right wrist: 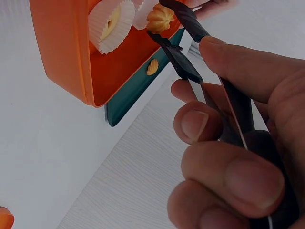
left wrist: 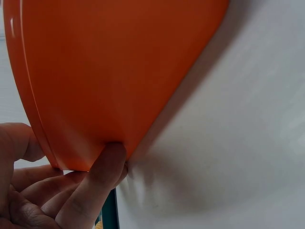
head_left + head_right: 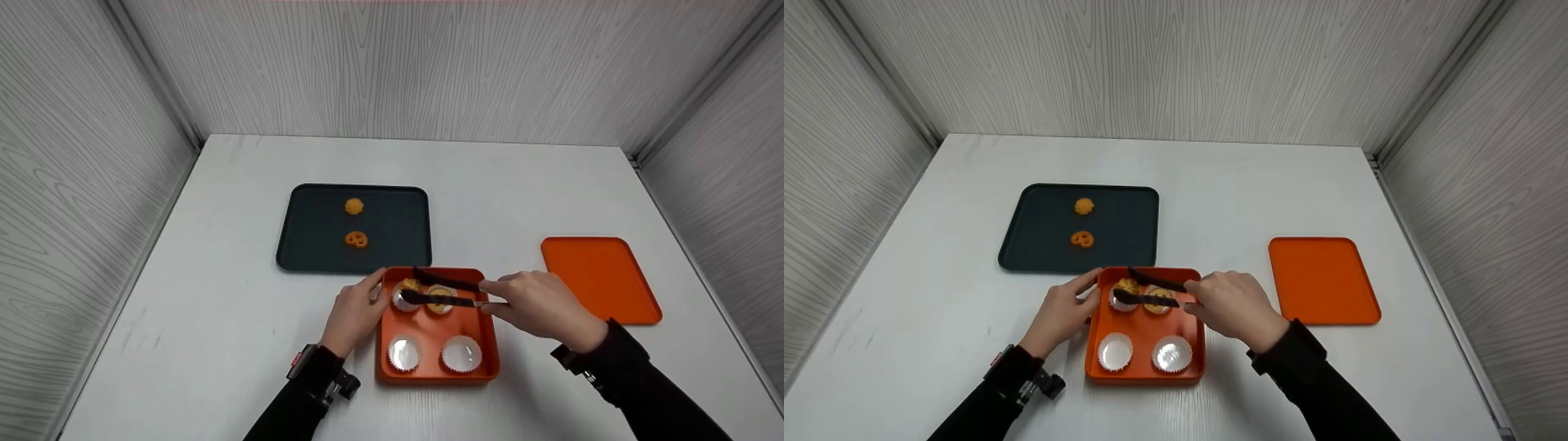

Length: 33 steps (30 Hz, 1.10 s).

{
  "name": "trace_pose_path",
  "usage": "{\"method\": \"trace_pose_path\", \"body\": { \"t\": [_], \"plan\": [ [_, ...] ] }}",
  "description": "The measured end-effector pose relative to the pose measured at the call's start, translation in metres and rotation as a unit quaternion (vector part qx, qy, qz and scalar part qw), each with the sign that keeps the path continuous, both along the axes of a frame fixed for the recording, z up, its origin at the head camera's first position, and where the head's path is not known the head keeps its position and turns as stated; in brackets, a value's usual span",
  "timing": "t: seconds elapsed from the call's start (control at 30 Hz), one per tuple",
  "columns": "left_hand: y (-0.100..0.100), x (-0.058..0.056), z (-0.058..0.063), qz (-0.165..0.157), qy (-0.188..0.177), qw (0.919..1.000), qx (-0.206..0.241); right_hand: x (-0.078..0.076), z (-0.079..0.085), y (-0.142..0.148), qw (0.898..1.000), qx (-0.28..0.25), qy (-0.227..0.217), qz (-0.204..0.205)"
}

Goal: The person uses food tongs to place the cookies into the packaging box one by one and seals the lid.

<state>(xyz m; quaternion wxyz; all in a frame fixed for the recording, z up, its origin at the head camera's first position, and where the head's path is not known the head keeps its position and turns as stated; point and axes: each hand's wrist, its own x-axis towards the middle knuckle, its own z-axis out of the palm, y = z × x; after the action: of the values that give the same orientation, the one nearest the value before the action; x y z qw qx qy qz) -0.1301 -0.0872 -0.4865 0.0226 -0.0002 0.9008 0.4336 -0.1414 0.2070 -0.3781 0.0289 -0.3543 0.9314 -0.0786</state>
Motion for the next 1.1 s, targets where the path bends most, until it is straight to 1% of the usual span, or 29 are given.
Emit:
{"method": "trace_pose_path", "body": {
  "t": [0.23, 0.4, 0.57, 0.9, 1.1],
  "plan": [
    [0.000, 0.002, 0.001, -0.009, 0.024, 0.9997, 0.003, 0.000, -0.003, -0.003, 1.000, 0.001, 0.009, 0.010],
    [-0.001, 0.002, 0.000, -0.012, 0.037, 0.9992, -0.003, -0.001, -0.005, -0.005, 1.000, 0.008, -0.007, 0.004],
    [-0.001, 0.002, 0.000, -0.012, 0.037, 0.9992, -0.007, -0.002, -0.006, -0.008, 1.000, 0.017, -0.023, -0.003],
    [0.000, 0.002, 0.001, -0.007, 0.030, 0.9995, -0.011, -0.001, -0.004, -0.011, 0.999, 0.026, -0.018, -0.009],
    [-0.001, 0.002, 0.001, -0.008, 0.029, 0.9996, -0.004, -0.002, -0.003, -0.011, 0.999, 0.024, -0.021, -0.012]
  ]
}}
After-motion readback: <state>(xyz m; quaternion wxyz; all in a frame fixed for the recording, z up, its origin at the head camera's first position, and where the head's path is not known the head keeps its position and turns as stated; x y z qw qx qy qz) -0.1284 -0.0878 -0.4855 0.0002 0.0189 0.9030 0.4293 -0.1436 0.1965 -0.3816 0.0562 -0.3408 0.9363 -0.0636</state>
